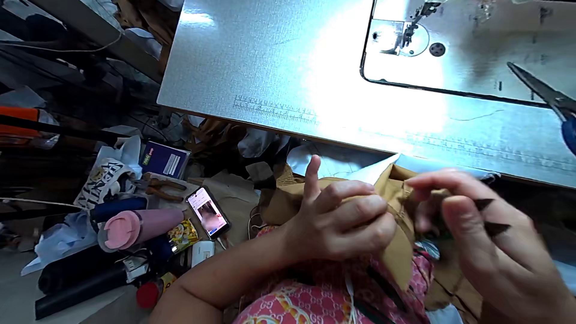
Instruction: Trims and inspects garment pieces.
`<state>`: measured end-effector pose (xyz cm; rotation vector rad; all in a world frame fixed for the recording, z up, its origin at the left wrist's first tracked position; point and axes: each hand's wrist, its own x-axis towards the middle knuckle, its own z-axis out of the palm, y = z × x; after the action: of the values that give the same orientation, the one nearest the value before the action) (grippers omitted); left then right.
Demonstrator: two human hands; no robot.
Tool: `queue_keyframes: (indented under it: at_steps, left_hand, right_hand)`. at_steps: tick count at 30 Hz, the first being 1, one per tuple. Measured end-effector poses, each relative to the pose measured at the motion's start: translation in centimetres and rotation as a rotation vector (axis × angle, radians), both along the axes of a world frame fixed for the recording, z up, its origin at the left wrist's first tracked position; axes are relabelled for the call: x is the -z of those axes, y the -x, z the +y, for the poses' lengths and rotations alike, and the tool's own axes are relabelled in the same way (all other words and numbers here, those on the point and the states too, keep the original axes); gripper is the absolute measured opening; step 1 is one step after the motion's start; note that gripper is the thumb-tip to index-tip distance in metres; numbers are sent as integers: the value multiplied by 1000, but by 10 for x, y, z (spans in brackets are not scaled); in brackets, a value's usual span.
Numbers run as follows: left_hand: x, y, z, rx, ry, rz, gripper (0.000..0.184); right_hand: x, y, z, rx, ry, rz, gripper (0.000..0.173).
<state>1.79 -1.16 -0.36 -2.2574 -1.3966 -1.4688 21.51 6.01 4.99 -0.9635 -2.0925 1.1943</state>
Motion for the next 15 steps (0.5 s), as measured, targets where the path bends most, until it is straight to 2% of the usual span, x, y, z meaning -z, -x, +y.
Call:
queue_keyframes:
  at_steps: [2, 5, 6, 10, 15]
  left_hand:
    - [0, 0, 1, -8, 1, -22, 9]
    - [-2, 0, 3, -17, 3, -38, 9]
    - [-2, 0, 3, -17, 1, -46, 8]
    - [-3, 0, 4, -4, 24, -71, 7]
    - [-5, 0, 5, -3, 42, -81, 7]
  right_hand:
    - [-4, -7, 5, -6, -207, -126, 52]
    - [-14, -11, 7, -91, -421, -268, 74]
    - [-17, -11, 7, -124, -455, -288, 72]
    - [-16, -8, 2, -121, -551, -350, 42]
    - [-15, 0, -7, -6, -638, -437, 36]
